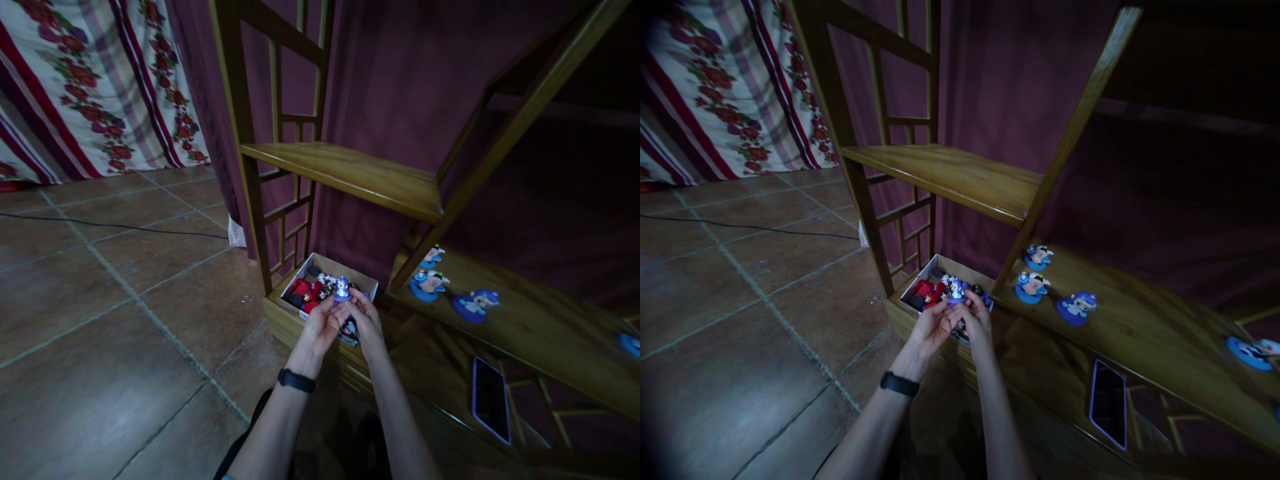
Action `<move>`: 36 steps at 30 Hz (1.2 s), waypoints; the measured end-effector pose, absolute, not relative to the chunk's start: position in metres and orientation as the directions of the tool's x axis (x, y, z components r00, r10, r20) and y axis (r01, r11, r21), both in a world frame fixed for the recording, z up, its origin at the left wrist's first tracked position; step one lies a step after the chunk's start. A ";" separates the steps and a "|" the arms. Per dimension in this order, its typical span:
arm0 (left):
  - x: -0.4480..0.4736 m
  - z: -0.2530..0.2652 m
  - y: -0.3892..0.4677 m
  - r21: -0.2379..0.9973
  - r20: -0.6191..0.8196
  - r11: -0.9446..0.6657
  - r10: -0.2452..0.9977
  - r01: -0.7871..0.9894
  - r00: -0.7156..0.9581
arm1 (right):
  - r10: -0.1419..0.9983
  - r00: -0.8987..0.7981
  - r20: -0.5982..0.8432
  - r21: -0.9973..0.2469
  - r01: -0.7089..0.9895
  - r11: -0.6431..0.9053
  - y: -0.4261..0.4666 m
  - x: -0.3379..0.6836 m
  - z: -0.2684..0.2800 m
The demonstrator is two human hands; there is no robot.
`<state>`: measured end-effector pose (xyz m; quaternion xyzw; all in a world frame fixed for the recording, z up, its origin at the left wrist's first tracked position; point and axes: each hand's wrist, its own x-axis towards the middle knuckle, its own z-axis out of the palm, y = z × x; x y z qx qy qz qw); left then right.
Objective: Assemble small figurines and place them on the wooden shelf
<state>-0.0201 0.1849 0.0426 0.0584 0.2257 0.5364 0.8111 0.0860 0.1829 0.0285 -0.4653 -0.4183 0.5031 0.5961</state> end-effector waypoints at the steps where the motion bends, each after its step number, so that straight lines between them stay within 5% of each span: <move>1: -0.020 0.043 0.185 0.333 -0.302 0.418 0.896 -0.845 0.325 | 0.990 0.136 0.024 -0.978 -0.202 0.052 0.182 0.085 0.029; 36: -0.023 0.036 0.188 0.295 -0.391 0.448 0.863 -0.844 0.321 | 0.983 0.182 0.008 -0.980 -0.194 0.044 0.180 0.080 0.032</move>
